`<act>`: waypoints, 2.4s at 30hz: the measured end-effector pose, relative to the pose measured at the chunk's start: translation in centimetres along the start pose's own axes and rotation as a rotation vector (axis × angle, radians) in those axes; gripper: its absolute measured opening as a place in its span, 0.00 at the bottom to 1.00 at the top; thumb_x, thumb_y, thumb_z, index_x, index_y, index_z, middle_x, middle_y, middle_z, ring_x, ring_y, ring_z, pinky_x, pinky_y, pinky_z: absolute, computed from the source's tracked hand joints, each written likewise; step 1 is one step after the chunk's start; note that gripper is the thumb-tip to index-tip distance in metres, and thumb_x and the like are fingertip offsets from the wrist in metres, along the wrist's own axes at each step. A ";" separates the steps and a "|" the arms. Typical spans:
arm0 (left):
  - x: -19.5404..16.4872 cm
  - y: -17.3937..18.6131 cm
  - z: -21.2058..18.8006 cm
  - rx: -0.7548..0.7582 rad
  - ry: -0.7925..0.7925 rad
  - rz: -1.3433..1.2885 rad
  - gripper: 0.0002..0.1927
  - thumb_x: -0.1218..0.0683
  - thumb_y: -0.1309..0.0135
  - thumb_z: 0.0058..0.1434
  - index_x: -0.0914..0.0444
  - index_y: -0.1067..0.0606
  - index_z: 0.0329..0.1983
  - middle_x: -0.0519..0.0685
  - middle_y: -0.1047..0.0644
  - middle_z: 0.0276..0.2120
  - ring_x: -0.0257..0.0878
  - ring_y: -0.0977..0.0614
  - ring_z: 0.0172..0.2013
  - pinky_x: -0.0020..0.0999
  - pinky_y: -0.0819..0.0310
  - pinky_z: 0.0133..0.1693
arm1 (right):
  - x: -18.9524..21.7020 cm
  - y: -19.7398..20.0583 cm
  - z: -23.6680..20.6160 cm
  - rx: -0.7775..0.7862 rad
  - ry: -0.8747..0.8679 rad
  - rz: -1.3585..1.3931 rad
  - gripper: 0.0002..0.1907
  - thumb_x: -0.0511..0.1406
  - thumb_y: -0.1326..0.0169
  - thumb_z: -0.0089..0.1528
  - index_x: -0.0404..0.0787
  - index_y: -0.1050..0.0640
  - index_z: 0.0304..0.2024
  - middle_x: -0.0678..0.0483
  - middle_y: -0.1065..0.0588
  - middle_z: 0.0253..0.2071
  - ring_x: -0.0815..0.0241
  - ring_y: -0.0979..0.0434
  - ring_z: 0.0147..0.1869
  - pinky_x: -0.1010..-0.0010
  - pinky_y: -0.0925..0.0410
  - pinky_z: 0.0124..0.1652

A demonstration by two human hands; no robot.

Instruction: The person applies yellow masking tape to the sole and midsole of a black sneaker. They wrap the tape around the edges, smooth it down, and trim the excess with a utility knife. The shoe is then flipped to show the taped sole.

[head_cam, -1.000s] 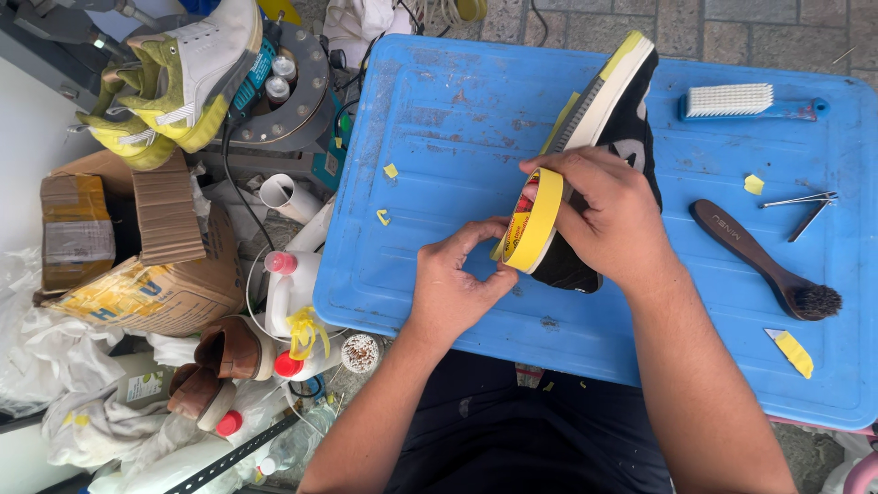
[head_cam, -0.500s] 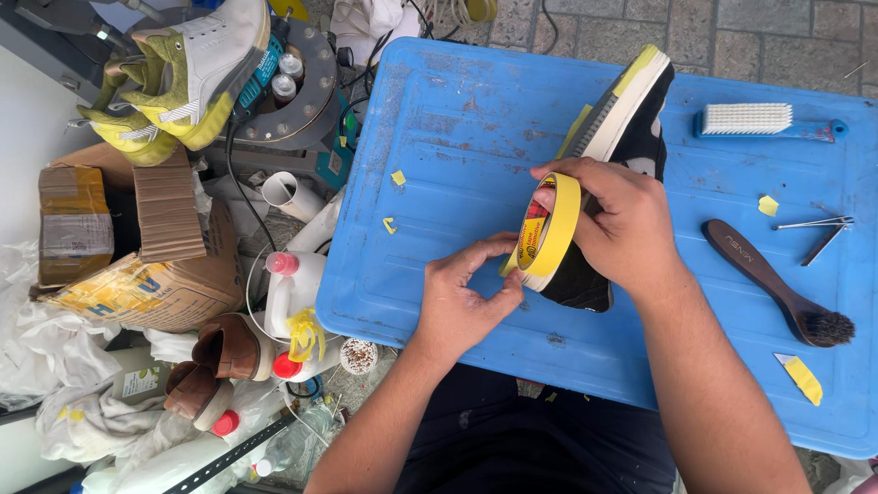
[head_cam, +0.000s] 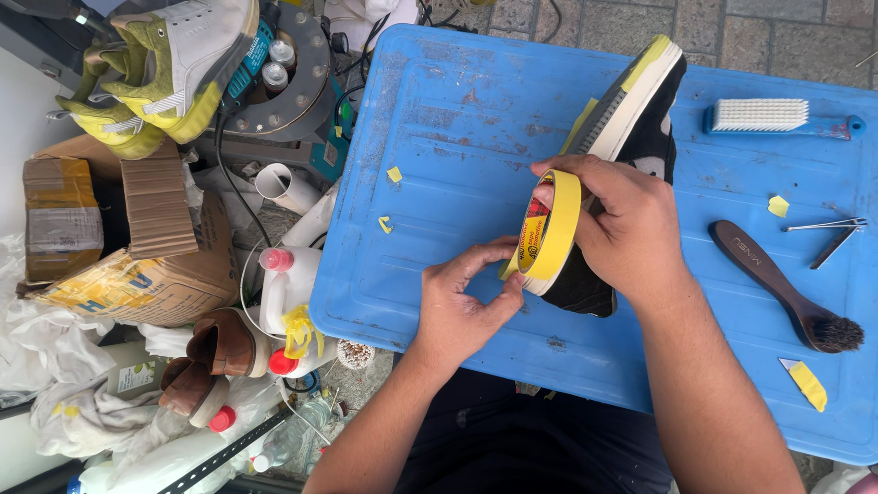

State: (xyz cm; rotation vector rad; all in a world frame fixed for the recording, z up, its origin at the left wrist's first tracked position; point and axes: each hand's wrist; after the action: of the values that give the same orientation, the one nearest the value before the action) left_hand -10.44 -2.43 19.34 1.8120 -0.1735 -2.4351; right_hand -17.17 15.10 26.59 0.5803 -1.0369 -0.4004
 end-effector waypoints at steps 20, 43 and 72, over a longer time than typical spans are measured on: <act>-0.4 -0.5 0.9 0.002 0.077 0.061 0.09 0.63 0.38 0.56 0.68 0.21 0.41 0.53 0.15 0.43 0.38 0.11 0.40 0.30 0.15 0.42 | -1.1 -0.4 -0.3 -0.033 0.021 -0.051 0.11 0.35 0.36 0.66 0.41 0.18 0.50 0.51 0.19 0.36 0.63 0.18 0.33 0.72 0.28 0.33; -1.6 -0.7 2.2 0.103 0.239 0.125 0.11 0.62 0.37 0.52 0.68 0.22 0.38 0.51 0.14 0.43 0.41 0.11 0.47 0.33 0.17 0.51 | -2.3 -0.2 -0.5 -0.042 0.029 0.023 0.10 0.32 0.37 0.65 0.37 0.19 0.49 0.49 0.18 0.41 0.59 0.17 0.37 0.71 0.27 0.35; -1.1 -9.4 -4.3 -0.182 -0.251 0.603 0.75 0.40 0.22 0.43 0.65 0.64 0.77 0.67 0.38 0.63 0.62 0.31 0.63 0.69 0.45 0.69 | -2.5 1.8 -3.4 -0.085 0.043 0.068 0.11 0.32 0.37 0.66 0.37 0.19 0.50 0.48 0.19 0.40 0.60 0.16 0.41 0.71 0.26 0.40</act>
State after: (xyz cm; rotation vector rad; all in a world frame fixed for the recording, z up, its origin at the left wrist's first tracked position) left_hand -6.17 6.92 17.77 1.1543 -0.4308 -2.1384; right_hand -15.19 18.79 24.66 0.4745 -0.9912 -0.3683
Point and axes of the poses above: each hand's wrist, its own z-axis towards the middle knuckle, its own y-axis out of the back of the hand, x = y × z
